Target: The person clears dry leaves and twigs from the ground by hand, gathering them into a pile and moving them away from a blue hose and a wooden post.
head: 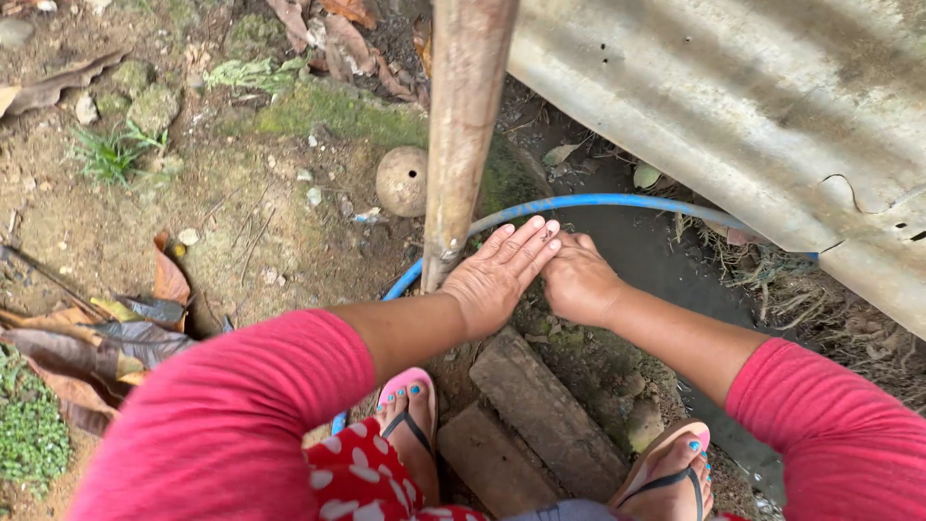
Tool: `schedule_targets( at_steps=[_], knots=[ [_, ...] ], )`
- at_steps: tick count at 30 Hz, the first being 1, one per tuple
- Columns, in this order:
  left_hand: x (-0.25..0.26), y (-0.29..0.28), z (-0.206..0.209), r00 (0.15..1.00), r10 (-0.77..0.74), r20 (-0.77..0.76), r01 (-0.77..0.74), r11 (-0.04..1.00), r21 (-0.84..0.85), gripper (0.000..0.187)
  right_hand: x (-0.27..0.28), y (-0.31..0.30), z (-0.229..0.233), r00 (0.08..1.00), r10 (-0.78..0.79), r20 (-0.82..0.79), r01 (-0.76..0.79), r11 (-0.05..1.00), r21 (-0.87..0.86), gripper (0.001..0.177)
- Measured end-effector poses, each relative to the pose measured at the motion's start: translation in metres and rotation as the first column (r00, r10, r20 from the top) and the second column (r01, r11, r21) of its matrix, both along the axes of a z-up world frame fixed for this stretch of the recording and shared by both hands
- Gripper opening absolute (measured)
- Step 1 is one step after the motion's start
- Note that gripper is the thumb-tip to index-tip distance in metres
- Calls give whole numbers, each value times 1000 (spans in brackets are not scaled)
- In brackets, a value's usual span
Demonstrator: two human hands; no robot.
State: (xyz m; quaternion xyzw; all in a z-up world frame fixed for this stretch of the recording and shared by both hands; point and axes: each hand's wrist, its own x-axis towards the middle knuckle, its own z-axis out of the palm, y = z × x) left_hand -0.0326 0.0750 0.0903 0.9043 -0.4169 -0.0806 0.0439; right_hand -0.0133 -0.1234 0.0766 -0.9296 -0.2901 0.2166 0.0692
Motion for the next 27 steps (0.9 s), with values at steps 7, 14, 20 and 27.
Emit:
schedule_targets(
  at_steps=[7, 14, 20, 27],
  knots=[
    [-22, 85, 24, 992, -93, 81, 101, 990, -103, 82, -32, 69, 52, 993, 118, -23, -116, 991, 65, 51],
    [-40, 178, 31, 972, 176, 152, -185, 982, 43, 84, -38, 158, 79, 962, 270, 32, -271, 943, 192, 74],
    [-84, 249, 22, 803, 590, 83, -588, 807, -51, 87, -36, 251, 67, 917, 397, 25, -389, 882, 266, 75],
    [-155, 316, -16, 488, 871, 50, -867, 491, -84, 85, -45, 365, 29, 863, 505, 11, -476, 805, 354, 77]
  ],
)
